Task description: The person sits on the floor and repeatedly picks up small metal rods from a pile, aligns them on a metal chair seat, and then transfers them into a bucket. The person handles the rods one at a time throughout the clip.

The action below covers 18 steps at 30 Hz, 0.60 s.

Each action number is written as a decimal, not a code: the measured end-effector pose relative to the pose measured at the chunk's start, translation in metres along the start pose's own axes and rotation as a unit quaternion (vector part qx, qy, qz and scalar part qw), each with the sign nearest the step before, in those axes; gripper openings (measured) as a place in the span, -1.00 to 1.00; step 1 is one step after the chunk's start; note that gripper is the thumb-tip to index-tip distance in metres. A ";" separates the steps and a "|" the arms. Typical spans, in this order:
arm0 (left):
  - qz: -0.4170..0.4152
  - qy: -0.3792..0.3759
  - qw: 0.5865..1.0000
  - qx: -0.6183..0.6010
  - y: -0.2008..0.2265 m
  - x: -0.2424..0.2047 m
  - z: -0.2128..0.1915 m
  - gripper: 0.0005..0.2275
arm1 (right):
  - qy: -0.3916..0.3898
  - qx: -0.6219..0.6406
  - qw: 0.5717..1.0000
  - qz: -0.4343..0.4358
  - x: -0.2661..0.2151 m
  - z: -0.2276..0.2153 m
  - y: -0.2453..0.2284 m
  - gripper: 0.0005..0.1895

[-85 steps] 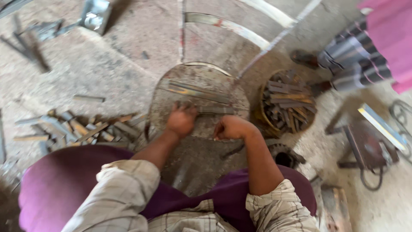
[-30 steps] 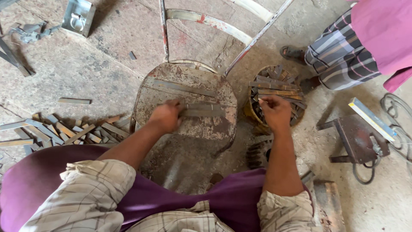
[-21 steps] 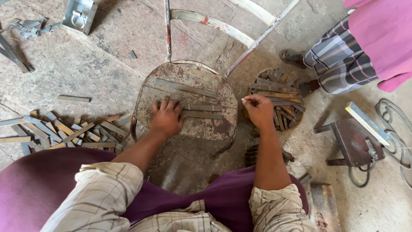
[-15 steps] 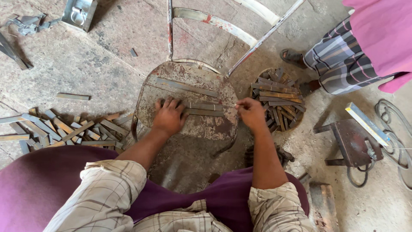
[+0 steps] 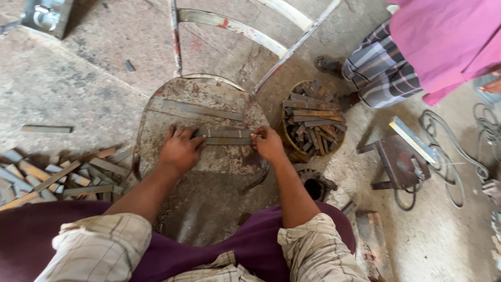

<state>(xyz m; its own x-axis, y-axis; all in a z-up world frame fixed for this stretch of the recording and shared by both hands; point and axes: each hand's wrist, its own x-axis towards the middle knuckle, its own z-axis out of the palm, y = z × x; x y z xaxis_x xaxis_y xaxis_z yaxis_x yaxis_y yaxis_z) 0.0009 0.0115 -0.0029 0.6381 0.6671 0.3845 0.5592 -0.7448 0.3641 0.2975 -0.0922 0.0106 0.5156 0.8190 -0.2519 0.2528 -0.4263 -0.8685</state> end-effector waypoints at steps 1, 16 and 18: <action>0.000 -0.007 1.000 0.001 -0.001 0.001 -0.001 -0.77 | 0.005 -0.008 1.000 -0.005 0.000 0.000 -0.001 -0.86; -0.003 -0.013 1.000 -0.019 0.003 0.003 -0.008 -0.79 | 0.032 -0.235 0.948 -0.211 -0.021 0.019 -0.024 -0.87; -0.001 -0.012 1.000 -0.019 0.003 0.002 -0.008 -0.79 | 0.024 -0.231 0.946 -0.225 -0.023 0.022 -0.023 -0.87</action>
<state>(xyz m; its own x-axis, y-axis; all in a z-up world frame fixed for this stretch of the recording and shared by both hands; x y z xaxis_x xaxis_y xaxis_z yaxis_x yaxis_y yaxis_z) -0.0004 0.0104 0.0057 0.6497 0.6681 0.3625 0.5407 -0.7414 0.3974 0.2616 -0.0926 0.0268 0.3042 0.9438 0.1294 0.7811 -0.1693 -0.6010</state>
